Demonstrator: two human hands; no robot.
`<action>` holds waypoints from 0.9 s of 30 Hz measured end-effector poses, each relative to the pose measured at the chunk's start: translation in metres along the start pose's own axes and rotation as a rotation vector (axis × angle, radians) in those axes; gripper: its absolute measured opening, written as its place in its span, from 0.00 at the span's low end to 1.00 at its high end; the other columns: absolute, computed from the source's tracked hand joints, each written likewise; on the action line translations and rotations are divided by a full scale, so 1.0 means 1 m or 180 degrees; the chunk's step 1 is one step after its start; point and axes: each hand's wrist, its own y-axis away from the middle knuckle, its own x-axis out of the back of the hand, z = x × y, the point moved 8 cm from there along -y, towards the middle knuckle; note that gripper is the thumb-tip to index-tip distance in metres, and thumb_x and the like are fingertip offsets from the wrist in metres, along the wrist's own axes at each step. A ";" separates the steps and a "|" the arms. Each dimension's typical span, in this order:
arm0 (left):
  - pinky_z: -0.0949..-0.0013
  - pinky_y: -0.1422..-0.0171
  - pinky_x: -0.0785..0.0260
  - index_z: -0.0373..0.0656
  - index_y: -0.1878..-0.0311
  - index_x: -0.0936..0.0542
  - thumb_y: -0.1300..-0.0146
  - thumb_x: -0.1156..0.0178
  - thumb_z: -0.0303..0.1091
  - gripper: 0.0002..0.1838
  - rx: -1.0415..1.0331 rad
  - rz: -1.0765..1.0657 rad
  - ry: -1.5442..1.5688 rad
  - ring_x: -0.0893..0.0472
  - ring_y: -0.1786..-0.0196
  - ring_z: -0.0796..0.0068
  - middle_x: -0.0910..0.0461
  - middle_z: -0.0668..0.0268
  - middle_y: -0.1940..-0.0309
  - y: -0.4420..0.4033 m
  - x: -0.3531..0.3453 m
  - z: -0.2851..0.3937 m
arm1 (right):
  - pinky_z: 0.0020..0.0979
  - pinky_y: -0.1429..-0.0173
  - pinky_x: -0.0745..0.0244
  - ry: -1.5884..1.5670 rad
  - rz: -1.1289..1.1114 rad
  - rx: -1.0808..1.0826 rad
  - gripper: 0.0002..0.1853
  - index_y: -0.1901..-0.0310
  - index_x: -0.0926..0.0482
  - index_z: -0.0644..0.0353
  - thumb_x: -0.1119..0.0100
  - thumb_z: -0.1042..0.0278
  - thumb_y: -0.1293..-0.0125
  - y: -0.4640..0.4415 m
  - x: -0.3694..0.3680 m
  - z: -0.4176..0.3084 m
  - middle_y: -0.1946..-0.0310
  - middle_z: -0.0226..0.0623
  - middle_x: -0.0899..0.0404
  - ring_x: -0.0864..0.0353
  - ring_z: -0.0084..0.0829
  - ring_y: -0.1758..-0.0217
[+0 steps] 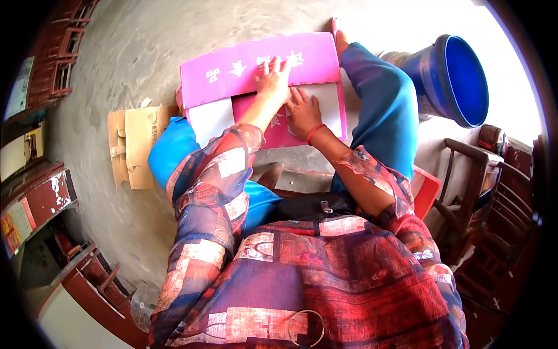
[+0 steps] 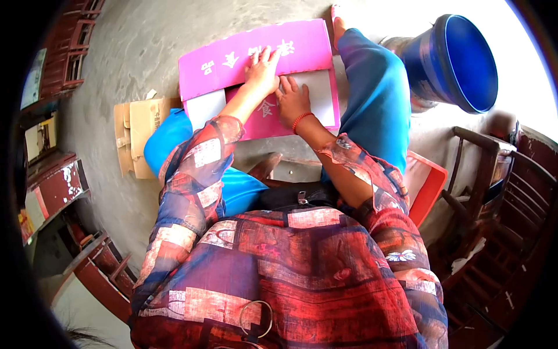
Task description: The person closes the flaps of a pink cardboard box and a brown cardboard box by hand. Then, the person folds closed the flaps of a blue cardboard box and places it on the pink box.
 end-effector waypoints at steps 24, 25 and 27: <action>0.45 0.31 0.65 0.59 0.31 0.51 0.44 0.50 0.58 0.39 -0.0245 0.0261 -0.0102 0.61 0.28 0.59 0.60 0.63 0.29 0.045 -0.033 -0.052 | 0.39 0.51 0.28 -0.0863 -0.0729 0.0473 0.15 0.58 0.23 0.58 0.50 0.71 0.50 0.002 -0.006 -0.022 0.51 0.44 0.28 0.26 0.43 0.53; 0.44 0.31 0.66 0.57 0.31 0.53 0.45 0.48 0.57 0.41 -0.0227 0.0198 -0.0230 0.61 0.28 0.60 0.61 0.63 0.29 0.054 -0.033 -0.049 | 0.38 0.52 0.28 -0.0739 -0.1078 0.0302 0.15 0.57 0.23 0.58 0.50 0.71 0.48 0.010 0.004 -0.029 0.52 0.44 0.28 0.26 0.42 0.52; 0.43 0.32 0.62 0.58 0.31 0.53 0.43 0.49 0.53 0.39 -0.0103 -0.0060 -0.0138 0.62 0.28 0.60 0.61 0.64 0.29 0.056 -0.030 -0.049 | 0.37 0.52 0.28 -0.0602 -0.1413 0.0161 0.15 0.57 0.24 0.58 0.51 0.70 0.47 0.013 0.007 -0.033 0.53 0.44 0.28 0.26 0.41 0.52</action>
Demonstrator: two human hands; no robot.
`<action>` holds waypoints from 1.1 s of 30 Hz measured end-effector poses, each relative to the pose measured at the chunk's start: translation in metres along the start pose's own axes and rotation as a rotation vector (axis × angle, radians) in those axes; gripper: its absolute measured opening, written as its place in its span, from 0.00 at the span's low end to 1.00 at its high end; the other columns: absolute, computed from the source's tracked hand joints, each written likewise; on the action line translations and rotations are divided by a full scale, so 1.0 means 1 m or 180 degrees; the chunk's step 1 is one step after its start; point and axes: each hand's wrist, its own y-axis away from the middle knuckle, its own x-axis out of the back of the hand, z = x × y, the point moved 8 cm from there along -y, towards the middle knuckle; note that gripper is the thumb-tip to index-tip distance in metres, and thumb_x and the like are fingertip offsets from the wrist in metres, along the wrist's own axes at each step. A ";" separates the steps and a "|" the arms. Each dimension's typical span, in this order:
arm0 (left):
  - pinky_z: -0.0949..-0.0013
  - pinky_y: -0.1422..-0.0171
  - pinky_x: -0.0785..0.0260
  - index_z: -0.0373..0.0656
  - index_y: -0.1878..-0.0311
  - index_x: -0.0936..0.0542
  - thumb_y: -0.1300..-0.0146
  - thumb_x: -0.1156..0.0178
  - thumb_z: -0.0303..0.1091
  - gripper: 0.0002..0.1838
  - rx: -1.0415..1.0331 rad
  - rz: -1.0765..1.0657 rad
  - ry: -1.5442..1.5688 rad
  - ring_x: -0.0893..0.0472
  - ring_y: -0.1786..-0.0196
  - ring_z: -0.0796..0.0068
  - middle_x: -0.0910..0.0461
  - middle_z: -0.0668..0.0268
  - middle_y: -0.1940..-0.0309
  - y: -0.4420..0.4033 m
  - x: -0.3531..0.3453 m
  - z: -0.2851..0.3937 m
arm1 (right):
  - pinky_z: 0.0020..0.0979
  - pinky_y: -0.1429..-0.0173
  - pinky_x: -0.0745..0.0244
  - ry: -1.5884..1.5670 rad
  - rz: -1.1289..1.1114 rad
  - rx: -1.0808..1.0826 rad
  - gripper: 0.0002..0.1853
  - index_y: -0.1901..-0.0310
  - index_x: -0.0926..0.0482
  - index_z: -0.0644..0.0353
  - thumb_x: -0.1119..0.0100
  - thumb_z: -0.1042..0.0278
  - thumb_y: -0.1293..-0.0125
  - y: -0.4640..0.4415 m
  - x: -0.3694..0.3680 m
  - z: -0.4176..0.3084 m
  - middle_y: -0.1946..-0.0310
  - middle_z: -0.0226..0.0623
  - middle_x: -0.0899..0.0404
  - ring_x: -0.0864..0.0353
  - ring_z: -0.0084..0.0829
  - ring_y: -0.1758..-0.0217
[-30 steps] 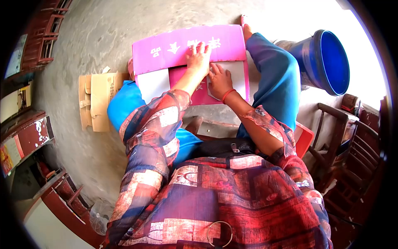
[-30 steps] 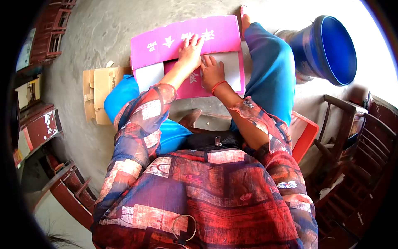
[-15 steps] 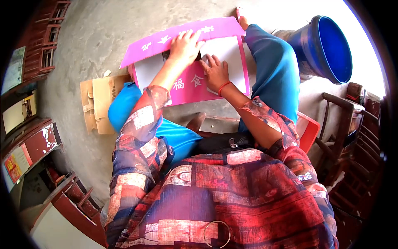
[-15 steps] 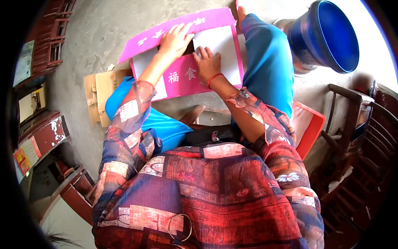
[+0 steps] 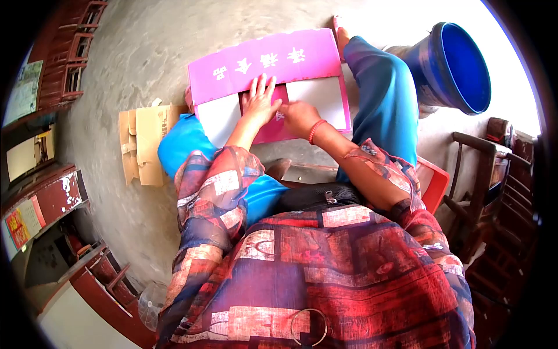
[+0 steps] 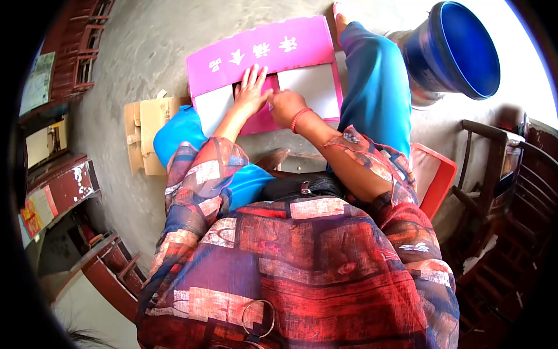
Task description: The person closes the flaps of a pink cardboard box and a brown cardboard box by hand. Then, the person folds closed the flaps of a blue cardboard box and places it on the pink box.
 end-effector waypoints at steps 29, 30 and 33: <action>0.62 0.30 0.54 0.33 0.37 0.42 0.52 0.40 0.46 0.42 0.2971 0.1911 0.2313 0.44 0.34 0.54 0.40 0.45 0.40 0.087 -0.086 -0.222 | 0.53 0.37 0.49 0.0601 0.1004 -0.0738 0.33 0.35 0.47 0.53 0.52 0.70 0.44 -0.027 0.015 0.054 0.32 0.36 0.56 0.59 0.40 0.29; 0.62 0.32 0.50 0.34 0.39 0.40 0.59 0.36 0.46 0.45 0.3193 0.1790 0.1689 0.42 0.35 0.55 0.38 0.46 0.42 0.092 -0.073 -0.209 | 0.53 0.37 0.49 0.0598 0.1020 -0.0744 0.33 0.35 0.47 0.53 0.52 0.70 0.44 -0.028 0.016 0.055 0.32 0.36 0.56 0.59 0.40 0.29; 0.51 0.34 0.50 0.39 0.36 0.42 0.62 0.39 0.50 0.48 0.3179 0.1619 0.1664 0.45 0.34 0.51 0.43 0.46 0.38 0.096 -0.039 -0.172 | 0.53 0.38 0.48 0.0557 0.1060 -0.0694 0.33 0.35 0.47 0.52 0.52 0.70 0.45 -0.027 0.012 0.055 0.32 0.35 0.55 0.58 0.39 0.29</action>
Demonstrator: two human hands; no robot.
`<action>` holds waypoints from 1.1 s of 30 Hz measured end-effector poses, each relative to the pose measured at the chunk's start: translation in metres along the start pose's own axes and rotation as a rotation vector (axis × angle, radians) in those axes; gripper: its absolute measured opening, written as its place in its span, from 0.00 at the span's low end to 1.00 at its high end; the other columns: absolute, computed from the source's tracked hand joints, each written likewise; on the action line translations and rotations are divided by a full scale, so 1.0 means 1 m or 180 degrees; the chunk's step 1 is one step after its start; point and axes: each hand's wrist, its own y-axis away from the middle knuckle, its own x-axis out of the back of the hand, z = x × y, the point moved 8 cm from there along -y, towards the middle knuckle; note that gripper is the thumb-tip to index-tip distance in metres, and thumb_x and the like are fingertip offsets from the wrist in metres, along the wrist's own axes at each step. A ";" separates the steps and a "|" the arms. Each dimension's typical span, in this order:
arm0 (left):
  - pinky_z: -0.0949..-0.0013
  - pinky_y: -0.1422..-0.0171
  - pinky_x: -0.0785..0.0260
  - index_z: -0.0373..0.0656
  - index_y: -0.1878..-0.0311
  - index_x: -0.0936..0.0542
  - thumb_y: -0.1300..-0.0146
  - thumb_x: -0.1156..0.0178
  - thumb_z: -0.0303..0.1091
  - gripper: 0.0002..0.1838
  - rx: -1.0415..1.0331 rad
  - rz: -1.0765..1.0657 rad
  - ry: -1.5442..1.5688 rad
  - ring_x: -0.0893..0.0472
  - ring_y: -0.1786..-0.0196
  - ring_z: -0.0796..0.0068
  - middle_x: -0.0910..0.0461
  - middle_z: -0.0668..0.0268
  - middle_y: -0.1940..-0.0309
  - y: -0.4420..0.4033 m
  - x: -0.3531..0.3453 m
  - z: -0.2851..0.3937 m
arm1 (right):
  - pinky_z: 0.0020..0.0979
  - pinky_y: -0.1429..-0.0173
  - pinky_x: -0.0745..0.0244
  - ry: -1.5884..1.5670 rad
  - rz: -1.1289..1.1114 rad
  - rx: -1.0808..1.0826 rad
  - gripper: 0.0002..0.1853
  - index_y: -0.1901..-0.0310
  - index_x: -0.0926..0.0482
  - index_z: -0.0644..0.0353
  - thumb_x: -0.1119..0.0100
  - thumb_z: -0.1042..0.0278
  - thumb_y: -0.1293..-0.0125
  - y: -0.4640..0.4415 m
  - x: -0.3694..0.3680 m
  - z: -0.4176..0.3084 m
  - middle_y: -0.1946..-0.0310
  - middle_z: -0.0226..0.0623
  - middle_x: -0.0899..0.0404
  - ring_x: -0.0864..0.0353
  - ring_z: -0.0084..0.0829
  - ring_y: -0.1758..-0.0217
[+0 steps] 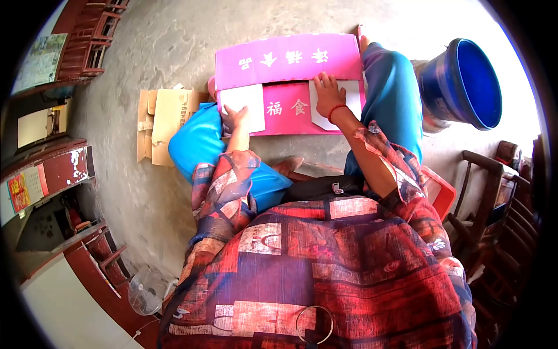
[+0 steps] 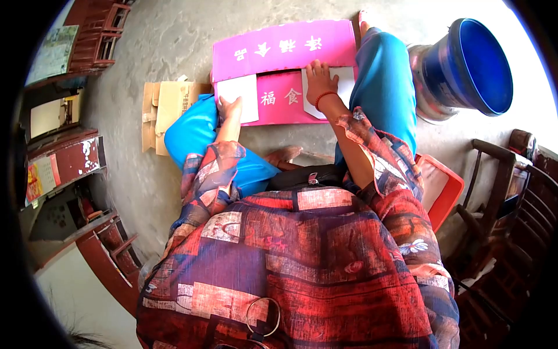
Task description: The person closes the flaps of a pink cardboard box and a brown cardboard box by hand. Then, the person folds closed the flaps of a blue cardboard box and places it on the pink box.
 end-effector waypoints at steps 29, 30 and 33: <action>0.49 0.35 0.50 0.31 0.38 0.42 0.62 0.34 0.60 0.54 -0.0928 0.0246 -0.0193 0.47 0.33 0.55 0.44 0.48 0.37 0.010 -0.003 0.085 | 0.54 0.32 0.58 0.0343 0.0277 0.0980 0.34 0.35 0.45 0.40 0.47 0.65 0.45 -0.074 0.030 -0.063 0.32 0.31 0.52 0.54 0.34 0.29; 0.54 0.36 0.47 0.30 0.39 0.43 0.64 0.34 0.60 0.55 -0.0928 0.0379 -0.0264 0.43 0.35 0.52 0.42 0.46 0.38 0.009 -0.001 0.088 | 0.54 0.32 0.58 0.0339 0.0260 0.0977 0.34 0.35 0.45 0.40 0.47 0.65 0.45 -0.074 0.030 -0.063 0.32 0.31 0.52 0.54 0.34 0.29; 0.52 0.37 0.47 0.32 0.38 0.43 0.64 0.33 0.59 0.55 -0.1139 0.0579 0.0117 0.44 0.34 0.53 0.43 0.47 0.38 0.009 0.005 0.097 | 0.54 0.32 0.57 0.0300 0.0306 0.1152 0.31 0.36 0.43 0.41 0.48 0.63 0.43 -0.072 0.036 -0.065 0.33 0.30 0.50 0.53 0.33 0.29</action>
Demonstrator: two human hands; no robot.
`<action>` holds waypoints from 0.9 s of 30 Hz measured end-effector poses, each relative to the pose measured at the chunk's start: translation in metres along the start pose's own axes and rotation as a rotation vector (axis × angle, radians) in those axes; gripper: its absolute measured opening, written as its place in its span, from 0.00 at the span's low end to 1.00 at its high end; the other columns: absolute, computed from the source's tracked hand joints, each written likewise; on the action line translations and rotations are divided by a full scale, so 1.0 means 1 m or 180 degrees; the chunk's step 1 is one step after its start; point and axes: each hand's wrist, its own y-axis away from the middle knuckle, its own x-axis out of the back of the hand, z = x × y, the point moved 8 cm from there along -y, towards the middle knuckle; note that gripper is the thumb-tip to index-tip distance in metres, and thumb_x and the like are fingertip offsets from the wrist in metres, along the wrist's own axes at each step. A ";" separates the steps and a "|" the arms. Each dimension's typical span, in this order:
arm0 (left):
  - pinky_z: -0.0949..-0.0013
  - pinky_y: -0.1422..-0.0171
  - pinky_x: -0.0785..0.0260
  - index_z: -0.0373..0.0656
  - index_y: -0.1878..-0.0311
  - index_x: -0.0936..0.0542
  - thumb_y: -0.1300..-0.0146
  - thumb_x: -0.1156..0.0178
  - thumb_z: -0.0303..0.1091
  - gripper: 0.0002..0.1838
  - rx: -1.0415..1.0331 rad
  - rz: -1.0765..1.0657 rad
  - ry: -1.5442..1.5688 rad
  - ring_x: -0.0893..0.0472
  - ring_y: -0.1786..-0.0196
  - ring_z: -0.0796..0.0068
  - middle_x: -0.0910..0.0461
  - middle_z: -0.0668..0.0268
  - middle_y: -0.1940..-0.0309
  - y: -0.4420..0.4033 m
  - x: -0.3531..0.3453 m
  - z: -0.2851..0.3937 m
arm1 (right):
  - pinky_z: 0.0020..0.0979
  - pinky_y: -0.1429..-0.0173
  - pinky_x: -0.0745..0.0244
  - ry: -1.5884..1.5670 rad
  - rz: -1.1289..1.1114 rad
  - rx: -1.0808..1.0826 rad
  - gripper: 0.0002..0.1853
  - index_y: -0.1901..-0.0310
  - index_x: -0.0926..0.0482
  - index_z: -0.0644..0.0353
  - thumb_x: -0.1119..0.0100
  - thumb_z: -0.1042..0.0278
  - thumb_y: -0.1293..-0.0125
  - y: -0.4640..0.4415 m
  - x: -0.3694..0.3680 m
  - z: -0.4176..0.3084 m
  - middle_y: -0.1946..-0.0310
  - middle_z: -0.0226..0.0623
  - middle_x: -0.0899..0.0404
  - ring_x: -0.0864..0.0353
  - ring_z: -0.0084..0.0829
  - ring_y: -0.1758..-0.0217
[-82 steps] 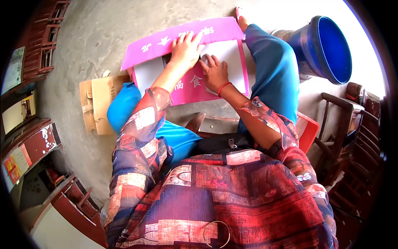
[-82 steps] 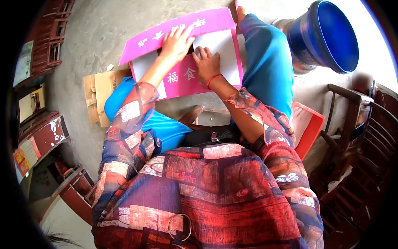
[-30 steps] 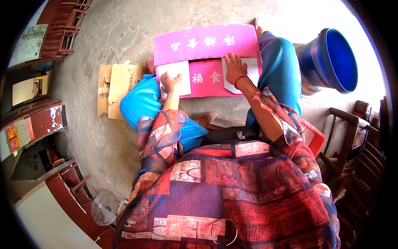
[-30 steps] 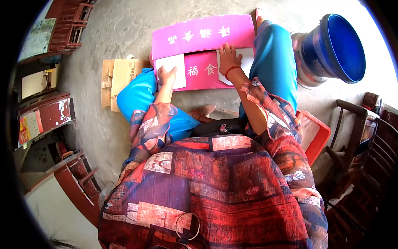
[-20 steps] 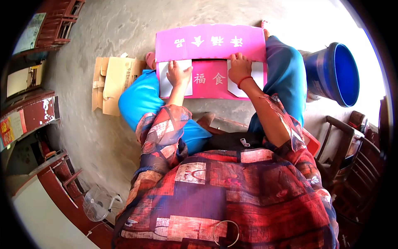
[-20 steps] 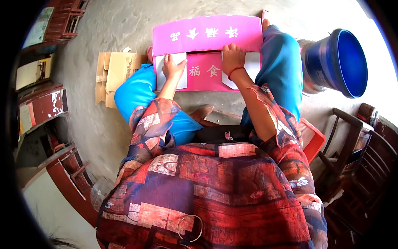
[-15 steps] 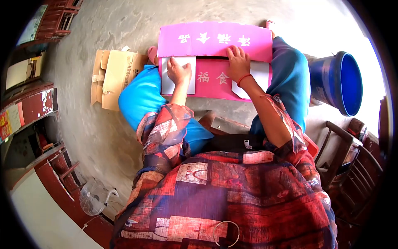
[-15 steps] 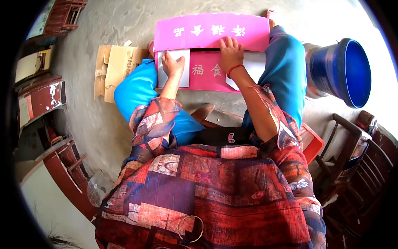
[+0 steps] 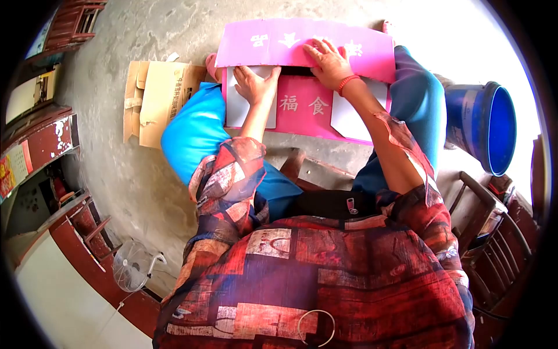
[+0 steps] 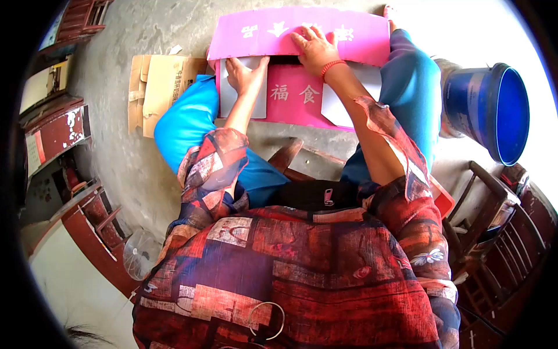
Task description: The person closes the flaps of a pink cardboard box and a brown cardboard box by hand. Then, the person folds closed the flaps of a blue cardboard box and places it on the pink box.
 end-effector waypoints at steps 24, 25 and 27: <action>0.42 0.35 0.53 0.52 0.35 0.43 0.55 0.42 0.47 0.41 -0.0738 -0.1167 -0.0905 0.52 0.32 0.51 0.49 0.59 0.33 -0.083 -0.064 0.057 | 0.39 0.47 0.31 -0.0335 0.0728 0.0925 0.18 0.49 0.28 0.54 0.54 0.64 0.42 -0.057 0.094 0.006 0.57 0.46 0.25 0.26 0.44 0.53; 0.42 0.37 0.50 0.49 0.35 0.44 0.54 0.42 0.44 0.40 -0.0769 -0.1169 -0.0770 0.51 0.32 0.51 0.49 0.57 0.34 -0.081 -0.060 0.062 | 0.41 0.49 0.30 -0.0353 0.0659 0.0819 0.19 0.51 0.28 0.60 0.54 0.66 0.46 -0.058 0.101 0.006 0.63 0.51 0.23 0.24 0.45 0.57; 0.41 0.39 0.47 0.46 0.36 0.44 0.52 0.44 0.40 0.38 -0.0791 -0.1107 -0.0668 0.49 0.33 0.49 0.51 0.56 0.33 -0.079 -0.051 0.069 | 0.41 0.53 0.29 -0.0317 0.0714 0.0837 0.16 0.55 0.26 0.60 0.54 0.67 0.46 -0.065 0.101 0.010 0.66 0.49 0.22 0.23 0.46 0.61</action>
